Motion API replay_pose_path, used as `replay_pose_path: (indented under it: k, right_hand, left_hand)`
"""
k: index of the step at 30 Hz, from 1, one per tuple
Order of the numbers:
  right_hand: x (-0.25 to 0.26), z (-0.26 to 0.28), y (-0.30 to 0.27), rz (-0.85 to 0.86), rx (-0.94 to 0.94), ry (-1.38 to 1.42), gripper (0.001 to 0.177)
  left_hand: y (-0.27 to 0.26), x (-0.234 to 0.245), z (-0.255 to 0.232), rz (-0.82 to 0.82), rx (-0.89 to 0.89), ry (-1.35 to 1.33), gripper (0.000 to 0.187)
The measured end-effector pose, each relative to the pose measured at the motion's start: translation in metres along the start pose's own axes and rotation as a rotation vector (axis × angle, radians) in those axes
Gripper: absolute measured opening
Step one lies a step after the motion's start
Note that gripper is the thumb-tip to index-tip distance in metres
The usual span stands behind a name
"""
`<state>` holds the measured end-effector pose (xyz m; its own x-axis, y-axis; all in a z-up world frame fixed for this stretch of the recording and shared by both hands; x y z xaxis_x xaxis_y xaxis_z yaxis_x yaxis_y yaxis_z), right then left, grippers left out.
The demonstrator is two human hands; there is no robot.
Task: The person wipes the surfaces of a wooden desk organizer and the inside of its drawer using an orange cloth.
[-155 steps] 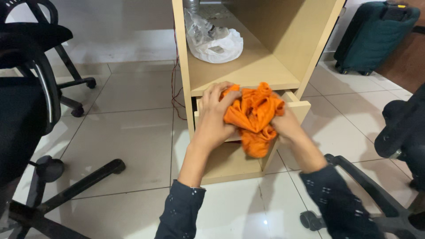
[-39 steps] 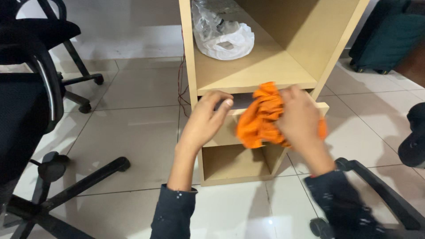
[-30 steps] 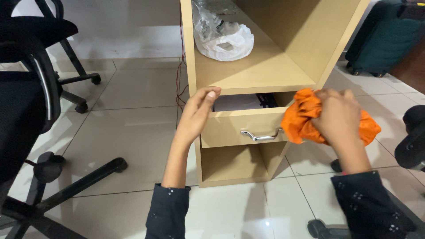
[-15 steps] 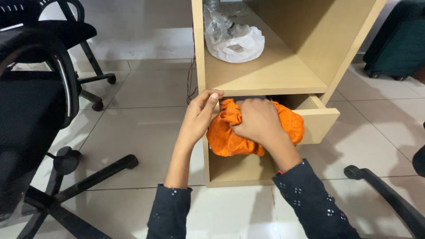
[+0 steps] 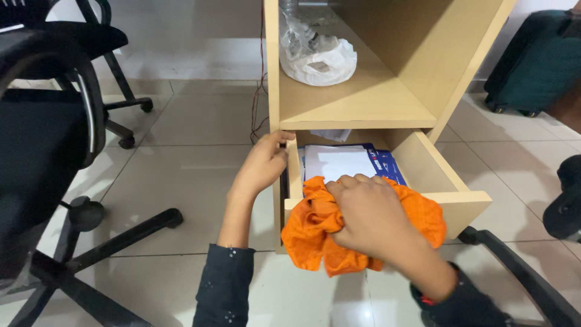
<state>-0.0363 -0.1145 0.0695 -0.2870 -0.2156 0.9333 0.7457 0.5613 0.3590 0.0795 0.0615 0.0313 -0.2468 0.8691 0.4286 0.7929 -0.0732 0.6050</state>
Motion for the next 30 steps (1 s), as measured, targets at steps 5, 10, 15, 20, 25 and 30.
replay_pose_path:
  k: [5,10,15,20,25,30]
  right_hand:
    - [0.083,-0.044,-0.008,-0.454,0.077,0.148,0.074]
    - [0.108,-0.045,0.009,-0.865,0.059,0.251,0.05]
    - [-0.025,0.002,0.095,-0.006,0.159,0.359,0.046]
    - [-0.059,-0.01,0.144,0.032,0.328,0.3,0.046]
    - [-0.065,-0.018,0.17,-0.014,0.203,0.151,0.059]
    - [-0.057,-0.006,0.138,-0.044,0.236,0.142,0.043]
  left_hand:
    - [-0.003,0.0,0.006,0.124,0.095,-0.042,0.061]
    - [-0.009,0.031,-0.007,-0.02,0.154,0.112,0.057]
    - [-0.008,0.051,-0.015,-0.126,0.183,0.09,0.056]
    - [-0.01,0.056,-0.024,-0.12,0.121,0.138,0.064]
    - [-0.011,0.068,-0.057,-0.212,0.046,0.191,0.062]
    - [-0.015,0.074,-0.11,-0.244,-0.143,0.151,0.062]
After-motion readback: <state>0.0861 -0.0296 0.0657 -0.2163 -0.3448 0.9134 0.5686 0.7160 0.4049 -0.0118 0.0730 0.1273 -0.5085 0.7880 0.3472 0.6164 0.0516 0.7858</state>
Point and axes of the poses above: each hand's wrist, its own y-axis towards the middle knuckle, its own x-axis out of the back of the hand, z = x × y, the point moved 8 cm from there along y, towards the middle knuckle, and after that the axes turned 1 degree about -z, right-handed, at the moved point
